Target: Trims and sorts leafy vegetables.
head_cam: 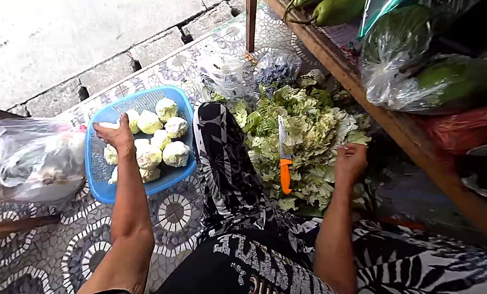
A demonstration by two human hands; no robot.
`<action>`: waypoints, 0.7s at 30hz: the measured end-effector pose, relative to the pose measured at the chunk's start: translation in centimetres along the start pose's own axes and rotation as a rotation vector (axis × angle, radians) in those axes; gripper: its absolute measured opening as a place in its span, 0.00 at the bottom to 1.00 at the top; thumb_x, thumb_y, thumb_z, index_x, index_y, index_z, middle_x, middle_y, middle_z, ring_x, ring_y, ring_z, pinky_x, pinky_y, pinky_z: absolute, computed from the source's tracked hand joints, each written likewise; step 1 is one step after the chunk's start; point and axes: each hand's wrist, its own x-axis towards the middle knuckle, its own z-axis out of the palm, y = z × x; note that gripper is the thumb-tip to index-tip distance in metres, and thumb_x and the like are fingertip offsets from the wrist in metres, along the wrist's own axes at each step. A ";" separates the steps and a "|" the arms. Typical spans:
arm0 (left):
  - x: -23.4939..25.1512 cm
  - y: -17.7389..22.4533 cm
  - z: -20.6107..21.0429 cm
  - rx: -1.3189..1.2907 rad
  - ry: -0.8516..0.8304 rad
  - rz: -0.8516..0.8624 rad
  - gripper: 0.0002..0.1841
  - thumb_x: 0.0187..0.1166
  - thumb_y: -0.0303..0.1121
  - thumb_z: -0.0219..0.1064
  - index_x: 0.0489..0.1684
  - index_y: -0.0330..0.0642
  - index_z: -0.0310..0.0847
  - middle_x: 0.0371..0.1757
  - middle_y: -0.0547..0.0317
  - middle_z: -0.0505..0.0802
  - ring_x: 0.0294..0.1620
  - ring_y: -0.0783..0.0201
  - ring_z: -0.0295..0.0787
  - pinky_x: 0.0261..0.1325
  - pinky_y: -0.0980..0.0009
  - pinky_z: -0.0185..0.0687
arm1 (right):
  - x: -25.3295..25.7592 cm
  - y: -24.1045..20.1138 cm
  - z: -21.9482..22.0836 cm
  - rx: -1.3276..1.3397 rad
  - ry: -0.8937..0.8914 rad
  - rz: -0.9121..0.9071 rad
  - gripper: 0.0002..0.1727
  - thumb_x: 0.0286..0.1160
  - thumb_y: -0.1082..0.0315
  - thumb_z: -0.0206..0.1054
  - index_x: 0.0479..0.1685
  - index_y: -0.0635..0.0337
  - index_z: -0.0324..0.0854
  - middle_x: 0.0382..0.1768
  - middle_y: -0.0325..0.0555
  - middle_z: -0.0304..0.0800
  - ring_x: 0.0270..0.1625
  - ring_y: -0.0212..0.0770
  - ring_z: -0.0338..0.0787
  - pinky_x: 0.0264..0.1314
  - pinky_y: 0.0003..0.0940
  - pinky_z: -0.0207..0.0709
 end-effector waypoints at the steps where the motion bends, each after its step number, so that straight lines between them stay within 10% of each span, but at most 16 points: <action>1: -0.6 2.7 0.8 -0.035 -0.085 0.096 0.51 0.76 0.46 0.74 0.90 0.24 0.43 0.88 0.24 0.59 0.89 0.40 0.56 0.90 0.56 0.53 | -0.8 0.3 2.5 -0.097 -0.234 0.062 0.24 0.85 0.61 0.62 0.68 0.75 0.75 0.59 0.74 0.86 0.63 0.69 0.87 0.68 0.67 0.75; 4: -4.0 11.1 4.0 -0.164 -0.326 0.390 0.39 0.79 0.40 0.69 0.84 0.25 0.56 0.85 0.32 0.68 0.84 0.50 0.67 0.84 0.63 0.64 | -4.3 2.3 9.8 -0.354 -0.606 0.143 0.38 0.75 0.53 0.74 0.78 0.71 0.71 0.71 0.72 0.80 0.74 0.70 0.80 0.76 0.69 0.68; 12: -15.9 23.8 12.4 0.023 -1.031 0.786 0.34 0.79 0.48 0.71 0.79 0.36 0.70 0.81 0.33 0.73 0.81 0.41 0.69 0.78 0.43 0.66 | -6.5 1.1 10.7 -0.270 -0.490 0.275 0.40 0.74 0.62 0.72 0.82 0.75 0.61 0.75 0.73 0.74 0.76 0.65 0.79 0.78 0.56 0.71; 16: -16.7 24.0 16.0 0.126 -1.117 0.755 0.32 0.82 0.46 0.68 0.79 0.36 0.70 0.81 0.32 0.72 0.80 0.39 0.70 0.77 0.42 0.65 | -7.1 1.9 10.1 0.053 -0.467 0.253 0.30 0.84 0.53 0.66 0.68 0.74 0.73 0.51 0.68 0.87 0.51 0.58 0.89 0.60 0.54 0.79; 21: -22.3 15.6 20.9 0.682 -1.182 0.518 0.55 0.63 0.48 0.84 0.87 0.26 0.53 0.78 0.15 0.68 0.78 0.18 0.66 0.71 0.24 0.66 | -9.0 4.6 11.0 0.083 -0.254 0.227 0.29 0.80 0.61 0.68 0.72 0.75 0.74 0.55 0.72 0.88 0.61 0.65 0.88 0.70 0.58 0.75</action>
